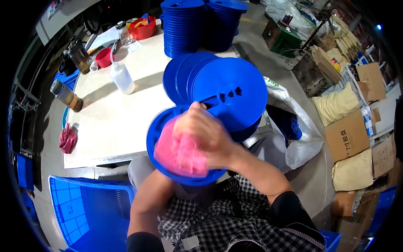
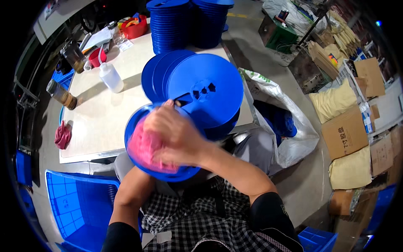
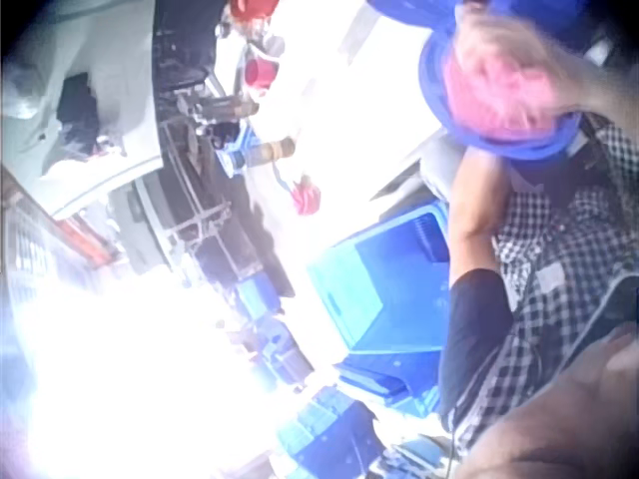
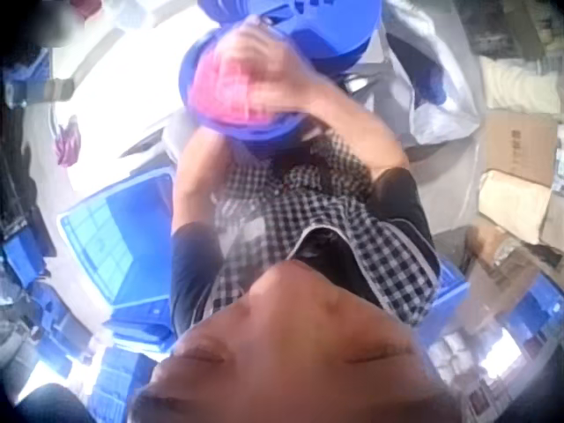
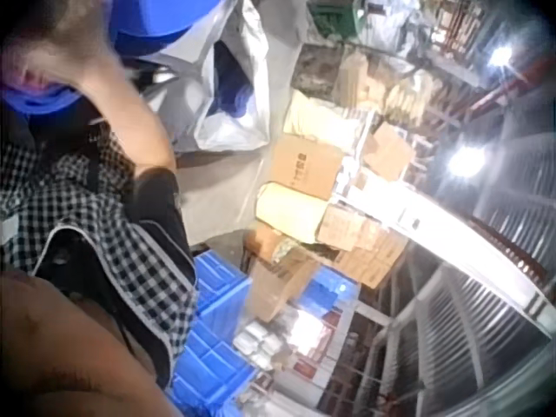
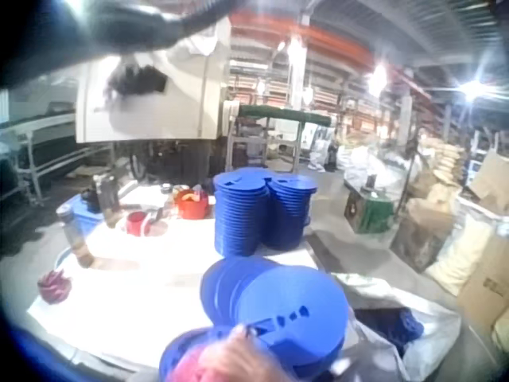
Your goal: The person wipes blue plastic lids with a pink cloth, handling them one at a time. They pick up lids from a stack, wipe both sides, and place them into a blue crate. The person also sprays a liquid onto the lids before wiping.
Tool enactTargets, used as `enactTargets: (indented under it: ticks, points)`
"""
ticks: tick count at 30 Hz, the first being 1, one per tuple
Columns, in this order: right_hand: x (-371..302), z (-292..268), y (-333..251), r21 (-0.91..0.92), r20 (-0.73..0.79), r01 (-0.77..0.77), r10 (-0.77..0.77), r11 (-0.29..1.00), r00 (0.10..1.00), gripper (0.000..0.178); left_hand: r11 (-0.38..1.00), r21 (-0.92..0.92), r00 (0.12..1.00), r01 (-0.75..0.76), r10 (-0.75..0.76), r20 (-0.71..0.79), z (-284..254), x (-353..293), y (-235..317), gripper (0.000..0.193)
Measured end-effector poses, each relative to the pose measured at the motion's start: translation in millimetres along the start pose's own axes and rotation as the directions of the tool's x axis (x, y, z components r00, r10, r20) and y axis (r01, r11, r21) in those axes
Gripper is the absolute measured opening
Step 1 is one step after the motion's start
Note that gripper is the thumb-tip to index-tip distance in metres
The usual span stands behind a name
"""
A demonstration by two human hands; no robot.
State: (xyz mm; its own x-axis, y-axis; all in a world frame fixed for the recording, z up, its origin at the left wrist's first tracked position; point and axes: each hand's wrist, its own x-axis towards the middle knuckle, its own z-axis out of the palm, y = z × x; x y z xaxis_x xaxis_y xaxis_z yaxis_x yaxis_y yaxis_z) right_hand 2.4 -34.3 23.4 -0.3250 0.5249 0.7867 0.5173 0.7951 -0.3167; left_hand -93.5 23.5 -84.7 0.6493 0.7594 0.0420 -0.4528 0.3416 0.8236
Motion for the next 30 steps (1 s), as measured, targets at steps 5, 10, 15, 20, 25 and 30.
enactTargets:
  ticks: [5,10,15,20,25,30]
  points:
    - [16,-79,91,-0.644,-0.351,-0.349,0.142,0.681,0.926,0.026,0.999,-0.036,0.999,0.034,-0.035,-0.041,3,-2,7,0.027]
    - [33,-53,82,-0.541,-0.326,-0.271,0.098,0.796,0.940,0.032,0.998,-0.034,0.996,0.048,-0.050,-0.068,6,-9,17,0.026]
    - [28,-47,83,-0.503,-0.272,-0.249,0.122,0.827,0.954,0.036,0.997,-0.031,0.996,0.064,-0.066,-0.055,12,-8,14,0.026]
    - [2,-77,111,-0.615,-0.212,-0.214,0.103,0.758,0.972,0.041,0.997,-0.034,0.996,0.066,-0.068,-0.057,13,-9,19,0.025]
    - [-20,-86,128,-0.695,-0.173,-0.214,0.129,0.687,0.976,0.042,0.997,-0.028,0.996,0.067,-0.068,-0.058,14,-9,19,0.024]
    - [-15,-82,111,-0.534,-0.352,-0.391,0.224,0.750,0.909,0.035,0.998,-0.013,0.996,0.067,-0.067,-0.064,15,-8,20,0.023]
